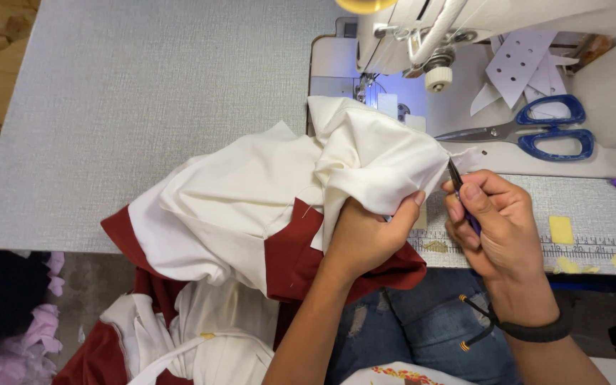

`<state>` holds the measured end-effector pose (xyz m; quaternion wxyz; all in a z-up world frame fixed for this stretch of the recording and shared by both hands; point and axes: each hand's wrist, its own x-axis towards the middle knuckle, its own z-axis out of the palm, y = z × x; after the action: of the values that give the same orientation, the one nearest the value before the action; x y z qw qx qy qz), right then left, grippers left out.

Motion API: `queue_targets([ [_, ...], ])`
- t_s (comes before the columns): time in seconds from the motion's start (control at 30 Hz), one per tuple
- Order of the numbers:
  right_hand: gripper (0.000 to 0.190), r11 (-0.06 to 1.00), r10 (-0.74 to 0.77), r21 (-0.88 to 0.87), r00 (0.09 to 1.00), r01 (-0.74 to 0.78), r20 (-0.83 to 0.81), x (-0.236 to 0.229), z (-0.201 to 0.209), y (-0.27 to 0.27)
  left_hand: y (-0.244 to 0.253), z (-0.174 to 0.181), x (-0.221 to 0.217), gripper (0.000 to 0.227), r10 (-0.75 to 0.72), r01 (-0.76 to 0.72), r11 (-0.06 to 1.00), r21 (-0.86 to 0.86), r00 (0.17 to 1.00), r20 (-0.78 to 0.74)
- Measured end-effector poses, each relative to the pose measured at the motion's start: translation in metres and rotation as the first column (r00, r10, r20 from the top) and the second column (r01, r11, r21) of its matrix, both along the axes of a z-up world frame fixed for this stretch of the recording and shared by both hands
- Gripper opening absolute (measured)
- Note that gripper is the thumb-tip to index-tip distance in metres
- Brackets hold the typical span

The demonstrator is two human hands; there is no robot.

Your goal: Trimming excess threads and fabric edges from a garment using thread snips at a sewing workstation.

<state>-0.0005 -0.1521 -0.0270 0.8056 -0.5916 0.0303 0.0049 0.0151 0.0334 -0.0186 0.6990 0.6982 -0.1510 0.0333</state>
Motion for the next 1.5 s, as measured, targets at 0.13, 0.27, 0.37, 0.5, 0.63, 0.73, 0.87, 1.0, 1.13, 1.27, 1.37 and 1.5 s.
queue_targets([
  [0.13, 0.033, 0.992, 0.112, -0.059, 0.993, -0.113, -0.027, -0.016, 0.006, -0.02, 0.001, 0.003, -0.001, 0.029, 0.04, -0.041, 0.999, 0.031, 0.999, 0.031],
  [0.27, 0.041, 0.928, 0.137, -0.355, 0.99, -0.112, 0.046, -0.024, 0.029, -0.034, 0.0, 0.003, 0.0, 0.013, 0.082, -0.071, 0.996, 0.06, 0.979, -0.188],
  [0.37, 0.043, 0.718, 0.045, -0.685, 0.974, 0.124, 0.224, -0.016, 0.054, -0.005, -0.006, 0.004, -0.003, 0.015, 0.117, -0.1, 0.989, 0.104, 0.979, -0.169],
  [0.5, 0.014, 0.504, 0.147, -0.762, 0.829, 0.407, 0.54, 0.014, 0.061, 0.021, -0.011, 0.005, -0.008, 0.032, 0.221, -0.217, 0.973, 0.081, 0.974, -0.05],
  [0.63, 0.008, 0.597, 0.14, -0.74, 0.868, 0.309, 0.476, 0.01, 0.064, 0.025, -0.019, 0.021, -0.007, 0.032, 0.294, -0.327, 0.928, -0.177, 0.937, -0.19],
  [0.73, 0.015, 0.667, 0.083, -0.727, 0.954, 0.162, 0.288, 0.008, 0.058, 0.021, -0.028, 0.018, -0.006, 0.015, 0.286, -0.367, 0.905, -0.217, 0.9, -0.329],
  [0.87, 0.015, 0.835, -0.055, -0.533, 0.984, 0.137, 0.167, 0.015, 0.053, 0.007, -0.025, 0.019, -0.007, 0.041, 0.324, -0.386, 0.886, -0.257, 0.912, -0.252],
  [1.0, 0.018, 0.897, -0.109, -0.43, 0.994, 0.107, 0.019, 0.016, 0.05, 0.006, -0.02, 0.022, -0.011, 0.032, 0.278, -0.359, 0.868, -0.344, 0.924, -0.263],
  [1.13, 0.015, 0.871, 0.016, -0.491, 0.999, -0.034, -0.041, 0.02, 0.053, 0.008, -0.019, 0.012, -0.007, 0.021, 0.28, -0.392, 0.85, -0.35, 0.902, -0.329],
  [1.27, 0.045, 0.779, -0.009, -0.626, 0.999, -0.02, -0.043, 0.004, 0.07, 0.003, -0.021, 0.015, -0.007, 0.029, 0.376, -0.426, 0.869, -0.252, 0.899, -0.225],
  [1.37, 0.046, 0.806, 0.041, -0.59, 0.999, -0.04, -0.011, -0.032, 0.068, -0.006, -0.022, 0.012, -0.008, 0.029, 0.429, -0.456, 0.872, -0.178, 0.887, -0.171],
  [1.5, 0.044, 0.83, 0.049, -0.537, 0.979, -0.149, -0.197, -0.036, 0.042, 0.0, -0.025, 0.008, -0.009, 0.035, 0.465, -0.471, 0.871, -0.138, 0.882, -0.075],
])
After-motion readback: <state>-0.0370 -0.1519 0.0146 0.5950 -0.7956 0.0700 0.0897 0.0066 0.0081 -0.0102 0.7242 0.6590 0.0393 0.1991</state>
